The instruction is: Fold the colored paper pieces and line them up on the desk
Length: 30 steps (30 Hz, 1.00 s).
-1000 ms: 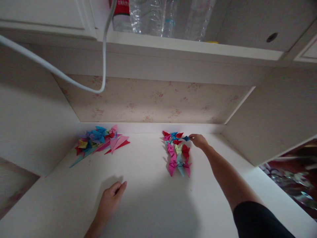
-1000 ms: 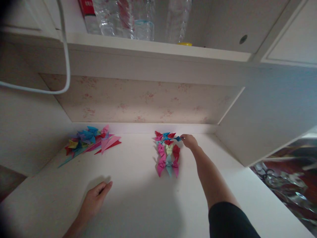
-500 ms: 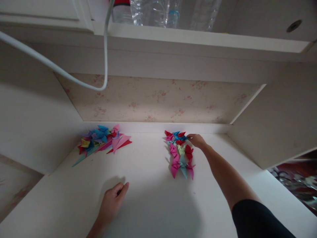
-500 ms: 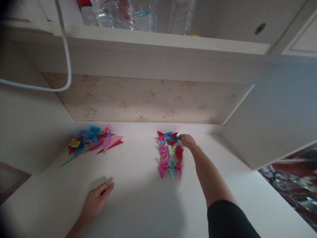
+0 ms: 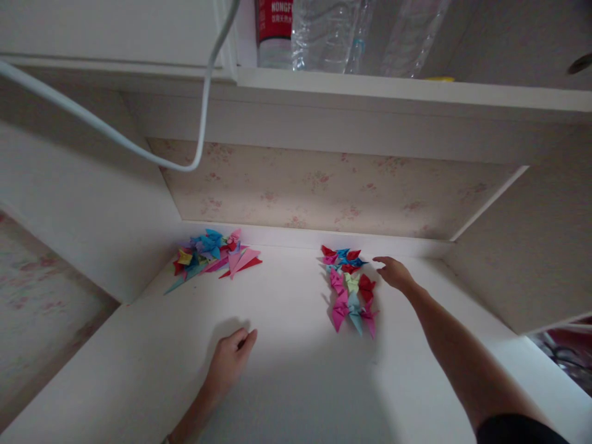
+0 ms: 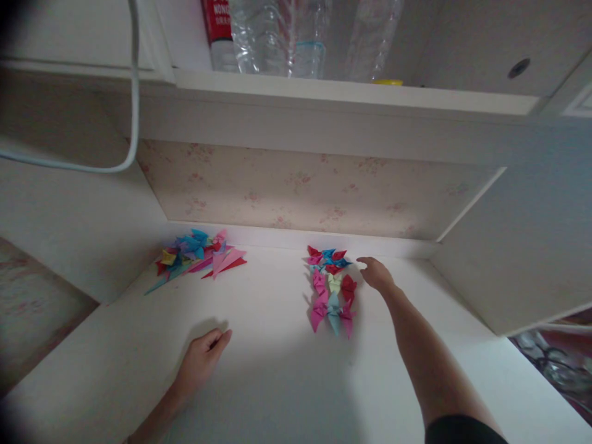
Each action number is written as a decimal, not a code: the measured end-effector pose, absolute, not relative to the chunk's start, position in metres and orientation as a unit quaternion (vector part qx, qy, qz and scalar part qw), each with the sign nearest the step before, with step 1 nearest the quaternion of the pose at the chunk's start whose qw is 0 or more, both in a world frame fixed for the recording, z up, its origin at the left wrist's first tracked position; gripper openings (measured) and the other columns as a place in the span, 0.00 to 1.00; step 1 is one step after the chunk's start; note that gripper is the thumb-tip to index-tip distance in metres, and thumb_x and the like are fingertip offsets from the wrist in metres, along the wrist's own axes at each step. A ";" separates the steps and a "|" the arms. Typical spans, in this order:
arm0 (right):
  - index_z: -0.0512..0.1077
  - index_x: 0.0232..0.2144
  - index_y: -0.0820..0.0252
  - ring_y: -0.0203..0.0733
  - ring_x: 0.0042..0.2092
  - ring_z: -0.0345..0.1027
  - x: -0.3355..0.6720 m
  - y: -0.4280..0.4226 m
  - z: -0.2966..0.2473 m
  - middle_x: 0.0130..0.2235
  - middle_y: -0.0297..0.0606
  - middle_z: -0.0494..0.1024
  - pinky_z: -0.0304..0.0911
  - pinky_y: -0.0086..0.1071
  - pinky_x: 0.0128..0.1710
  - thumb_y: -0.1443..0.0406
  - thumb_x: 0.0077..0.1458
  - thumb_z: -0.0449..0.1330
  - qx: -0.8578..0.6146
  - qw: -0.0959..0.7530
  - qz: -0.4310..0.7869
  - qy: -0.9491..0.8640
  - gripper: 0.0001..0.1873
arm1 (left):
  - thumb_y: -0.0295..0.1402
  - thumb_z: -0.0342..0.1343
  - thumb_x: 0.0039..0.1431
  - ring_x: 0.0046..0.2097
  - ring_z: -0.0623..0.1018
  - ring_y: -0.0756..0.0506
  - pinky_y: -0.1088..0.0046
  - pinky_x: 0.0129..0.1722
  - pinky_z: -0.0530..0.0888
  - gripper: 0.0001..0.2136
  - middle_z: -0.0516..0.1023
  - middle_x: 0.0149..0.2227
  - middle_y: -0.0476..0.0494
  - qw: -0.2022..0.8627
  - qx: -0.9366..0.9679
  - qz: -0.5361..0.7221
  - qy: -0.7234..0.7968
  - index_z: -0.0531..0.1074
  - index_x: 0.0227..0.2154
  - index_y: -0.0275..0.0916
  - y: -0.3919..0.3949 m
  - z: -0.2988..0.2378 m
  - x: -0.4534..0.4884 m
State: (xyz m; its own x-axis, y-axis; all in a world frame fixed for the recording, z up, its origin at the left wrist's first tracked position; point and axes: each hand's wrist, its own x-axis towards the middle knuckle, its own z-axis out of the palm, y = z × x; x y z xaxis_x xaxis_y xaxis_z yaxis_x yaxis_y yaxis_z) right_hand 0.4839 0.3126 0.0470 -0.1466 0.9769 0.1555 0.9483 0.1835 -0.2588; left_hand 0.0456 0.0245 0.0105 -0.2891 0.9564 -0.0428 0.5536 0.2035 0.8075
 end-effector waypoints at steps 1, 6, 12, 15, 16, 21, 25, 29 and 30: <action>0.75 0.47 0.59 0.44 0.44 0.72 0.487 0.306 0.048 0.49 0.43 0.77 0.64 0.33 0.46 0.70 0.49 0.57 -0.640 0.154 0.047 -0.751 0.21 | 0.51 0.46 0.57 0.22 0.59 0.51 0.75 0.24 0.57 0.22 0.53 0.17 0.55 0.284 0.524 0.355 0.720 0.56 0.17 0.40 0.024 0.010 0.046; 0.73 0.47 0.62 0.41 0.36 0.74 0.500 0.259 0.050 0.48 0.45 0.76 0.65 0.35 0.41 0.64 0.53 0.52 -0.676 0.215 0.035 -0.704 0.20 | 0.49 0.46 0.58 0.22 0.60 0.51 0.75 0.24 0.56 0.21 0.56 0.17 0.55 0.282 0.532 0.363 0.711 0.59 0.18 0.40 0.022 0.011 0.045; 0.73 0.45 0.57 0.44 0.31 0.73 0.492 0.157 0.044 0.38 0.41 0.79 0.65 0.34 0.32 0.49 0.51 0.53 -0.697 0.338 0.162 -0.611 0.25 | 0.49 0.46 0.59 0.23 0.61 0.51 0.75 0.25 0.55 0.21 0.58 0.17 0.54 0.280 0.549 0.354 0.704 0.61 0.18 0.39 0.018 0.014 0.049; 0.74 0.43 0.56 0.43 0.29 0.72 0.479 0.099 0.032 0.33 0.39 0.79 0.64 0.32 0.28 0.46 0.50 0.54 -0.703 0.340 0.230 -0.581 0.27 | 0.50 0.46 0.59 0.23 0.61 0.51 0.75 0.25 0.55 0.22 0.58 0.17 0.54 0.277 0.551 0.351 0.705 0.60 0.18 0.39 0.016 0.015 0.050; 0.74 0.43 0.57 0.43 0.29 0.72 0.474 0.083 0.027 0.30 0.38 0.79 0.64 0.31 0.27 0.45 0.50 0.54 -0.703 0.339 0.248 -0.574 0.27 | 0.51 0.46 0.59 0.23 0.61 0.51 0.75 0.25 0.55 0.22 0.58 0.17 0.54 0.278 0.551 0.352 0.704 0.60 0.18 0.39 0.016 0.015 0.050; 0.76 0.40 0.55 0.47 0.34 0.73 0.457 0.036 0.002 0.33 0.39 0.80 0.65 0.33 0.32 0.43 0.51 0.51 -0.737 0.328 0.264 -0.529 0.28 | 0.51 0.46 0.59 0.23 0.62 0.50 0.74 0.25 0.56 0.22 0.57 0.17 0.54 0.275 0.557 0.353 0.700 0.59 0.18 0.40 0.015 0.014 0.049; 0.75 0.41 0.55 0.48 0.36 0.74 0.449 0.037 0.000 0.33 0.39 0.81 0.65 0.33 0.35 0.43 0.52 0.50 -0.736 0.301 0.265 -0.545 0.29 | 0.51 0.46 0.59 0.23 0.62 0.50 0.74 0.25 0.55 0.22 0.58 0.17 0.54 0.266 0.556 0.348 0.706 0.59 0.18 0.40 0.014 0.013 0.050; 0.75 0.39 0.52 0.48 0.34 0.74 0.446 0.041 0.003 0.32 0.38 0.81 0.64 0.33 0.33 0.43 0.53 0.49 -0.725 0.262 0.259 -0.582 0.26 | 0.49 0.46 0.59 0.23 0.62 0.51 0.75 0.25 0.55 0.21 0.59 0.17 0.54 0.263 0.564 0.344 0.703 0.59 0.18 0.40 0.009 0.014 0.055; 0.75 0.39 0.51 0.48 0.35 0.74 0.445 0.041 0.002 0.32 0.37 0.81 0.63 0.33 0.33 0.43 0.53 0.49 -0.723 0.258 0.255 -0.588 0.26 | 0.49 0.46 0.59 0.23 0.62 0.51 0.75 0.25 0.55 0.21 0.59 0.17 0.54 0.267 0.568 0.341 0.700 0.60 0.17 0.40 0.009 0.015 0.056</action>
State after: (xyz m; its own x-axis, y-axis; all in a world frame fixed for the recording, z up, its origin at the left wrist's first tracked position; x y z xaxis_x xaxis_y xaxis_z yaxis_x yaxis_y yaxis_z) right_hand 0.4451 0.0415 0.0020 0.1785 0.9818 -0.0652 0.7194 -0.1755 -0.6720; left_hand 0.0558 0.0087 0.0148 -0.2121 0.9771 0.0144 0.6132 0.1216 0.7805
